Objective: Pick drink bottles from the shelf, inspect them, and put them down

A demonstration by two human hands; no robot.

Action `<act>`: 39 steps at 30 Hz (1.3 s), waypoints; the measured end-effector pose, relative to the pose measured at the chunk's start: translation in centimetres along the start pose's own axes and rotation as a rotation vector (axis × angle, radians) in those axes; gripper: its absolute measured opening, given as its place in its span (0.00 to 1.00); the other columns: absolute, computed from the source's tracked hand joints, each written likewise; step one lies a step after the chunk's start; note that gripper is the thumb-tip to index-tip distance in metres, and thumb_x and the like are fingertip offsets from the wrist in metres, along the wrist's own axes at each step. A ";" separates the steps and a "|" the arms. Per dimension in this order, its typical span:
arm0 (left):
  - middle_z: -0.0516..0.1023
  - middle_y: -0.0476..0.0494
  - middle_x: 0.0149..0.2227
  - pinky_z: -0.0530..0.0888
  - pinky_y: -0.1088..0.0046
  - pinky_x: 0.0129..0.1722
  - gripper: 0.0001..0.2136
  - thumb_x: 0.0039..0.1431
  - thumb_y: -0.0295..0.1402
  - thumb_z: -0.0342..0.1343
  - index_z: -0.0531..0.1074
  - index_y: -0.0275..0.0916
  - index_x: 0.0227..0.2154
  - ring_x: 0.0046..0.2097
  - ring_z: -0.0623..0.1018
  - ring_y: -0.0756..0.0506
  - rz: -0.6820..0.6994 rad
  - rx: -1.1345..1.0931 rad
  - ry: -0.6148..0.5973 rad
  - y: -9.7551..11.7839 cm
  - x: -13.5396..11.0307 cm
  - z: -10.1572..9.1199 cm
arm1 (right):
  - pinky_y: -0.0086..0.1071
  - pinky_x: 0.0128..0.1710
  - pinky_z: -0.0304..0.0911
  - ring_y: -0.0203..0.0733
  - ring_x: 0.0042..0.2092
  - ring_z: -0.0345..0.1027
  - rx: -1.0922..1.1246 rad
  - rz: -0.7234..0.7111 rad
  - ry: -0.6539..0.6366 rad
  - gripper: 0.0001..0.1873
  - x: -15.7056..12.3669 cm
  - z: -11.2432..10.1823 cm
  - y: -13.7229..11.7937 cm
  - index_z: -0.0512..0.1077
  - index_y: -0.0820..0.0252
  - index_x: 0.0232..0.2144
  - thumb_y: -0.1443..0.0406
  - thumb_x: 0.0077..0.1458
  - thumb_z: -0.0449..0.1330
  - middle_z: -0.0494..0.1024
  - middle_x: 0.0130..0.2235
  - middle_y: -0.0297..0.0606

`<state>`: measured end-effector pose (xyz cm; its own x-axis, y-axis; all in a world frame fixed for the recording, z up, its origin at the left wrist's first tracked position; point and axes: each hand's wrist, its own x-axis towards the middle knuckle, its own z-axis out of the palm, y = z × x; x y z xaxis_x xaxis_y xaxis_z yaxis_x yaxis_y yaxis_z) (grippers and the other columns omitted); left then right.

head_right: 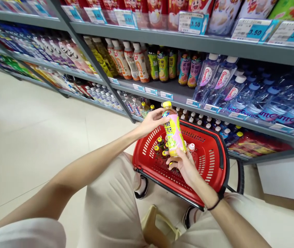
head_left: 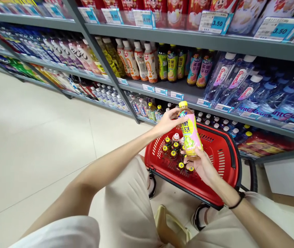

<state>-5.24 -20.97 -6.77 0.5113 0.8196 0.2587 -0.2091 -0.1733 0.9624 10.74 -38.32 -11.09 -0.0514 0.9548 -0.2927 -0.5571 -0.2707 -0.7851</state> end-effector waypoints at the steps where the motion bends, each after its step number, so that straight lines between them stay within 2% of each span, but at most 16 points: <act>1: 0.81 0.35 0.56 0.72 0.63 0.60 0.24 0.57 0.44 0.72 0.77 0.35 0.51 0.54 0.80 0.42 0.009 -0.003 -0.007 0.1 0.0 -0.1 | 0.29 0.23 0.72 0.41 0.30 0.78 -0.001 0.000 -0.008 0.30 -0.1 0.1 0.1 0.77 0.60 0.49 0.49 0.52 0.75 0.86 0.43 0.47; 5: 0.82 0.40 0.52 0.76 0.68 0.47 0.24 0.57 0.49 0.70 0.77 0.38 0.50 0.50 0.80 0.44 -0.039 -0.052 0.019 0.6 -0.2 -0.3 | 0.30 0.24 0.71 0.43 0.33 0.79 -0.011 -0.001 -0.022 0.29 -0.4 0.3 0.2 0.77 0.59 0.52 0.50 0.54 0.74 0.85 0.48 0.49; 7: 0.81 0.41 0.53 0.76 0.70 0.44 0.24 0.57 0.48 0.69 0.77 0.39 0.51 0.50 0.80 0.43 -0.061 -0.068 0.032 0.9 -0.3 -0.3 | 0.30 0.24 0.71 0.44 0.34 0.79 -0.009 0.008 -0.015 0.29 -0.3 0.4 0.0 0.78 0.59 0.51 0.50 0.53 0.74 0.85 0.48 0.48; 13: 0.81 0.39 0.54 0.79 0.68 0.45 0.22 0.57 0.44 0.68 0.77 0.38 0.51 0.51 0.80 0.44 -0.055 -0.124 0.061 1.0 -0.2 -0.3 | 0.30 0.23 0.69 0.41 0.30 0.74 0.042 0.018 0.010 0.22 0.1 0.1 -1.2 0.81 0.62 0.42 0.51 0.52 0.72 0.84 0.44 0.47; 18: 0.81 0.38 0.54 0.81 0.69 0.44 0.22 0.56 0.45 0.69 0.78 0.37 0.49 0.52 0.80 0.43 -0.035 -0.116 0.067 0.8 0.0 -0.1 | 0.30 0.20 0.64 0.37 0.25 0.69 0.068 0.024 -0.001 0.22 0.0 -0.2 -1.4 0.80 0.62 0.43 0.50 0.57 0.67 0.84 0.39 0.45; 23: 0.81 0.38 0.54 0.81 0.69 0.45 0.24 0.56 0.48 0.70 0.78 0.37 0.48 0.53 0.81 0.42 -0.021 -0.039 0.072 1.1 -0.2 -0.2 | 0.31 0.18 0.59 0.38 0.22 0.66 0.031 0.008 -0.020 0.24 -0.1 -0.1 -1.5 0.78 0.62 0.41 0.47 0.57 0.64 0.83 0.35 0.45; 31: 0.81 0.43 0.45 0.79 0.65 0.52 0.21 0.56 0.49 0.70 0.74 0.38 0.39 0.49 0.81 0.44 0.051 -0.013 0.054 1.1 -0.1 -0.3 | 0.31 0.17 0.54 0.37 0.19 0.61 -0.033 0.000 -0.017 0.28 -0.4 -0.1 -1.7 0.77 0.60 0.39 0.42 0.61 0.57 0.80 0.29 0.42; 36: 0.81 0.44 0.46 0.81 0.67 0.46 0.24 0.53 0.51 0.71 0.70 0.40 0.41 0.49 0.82 0.43 -0.021 -0.092 0.021 1.3 -0.5 0.0 | 0.31 0.17 0.54 0.38 0.20 0.61 -0.050 0.003 -0.030 0.32 -0.5 -0.2 -1.6 0.79 0.61 0.38 0.39 0.60 0.55 0.77 0.26 0.41; 39: 0.81 0.43 0.45 0.81 0.67 0.43 0.24 0.54 0.51 0.71 0.69 0.40 0.41 0.49 0.82 0.42 -0.014 -0.089 0.022 1.3 -0.7 0.1 | 0.31 0.17 0.54 0.40 0.22 0.63 -0.052 0.007 -0.038 0.31 -0.6 -0.2 -1.7 0.79 0.60 0.39 0.39 0.60 0.54 0.78 0.26 0.42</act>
<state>-5.79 -21.80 -5.64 0.4965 0.8334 0.2428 -0.2763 -0.1135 0.9543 11.85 -38.42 -9.70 -0.0876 0.9565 -0.2784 -0.5127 -0.2829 -0.8106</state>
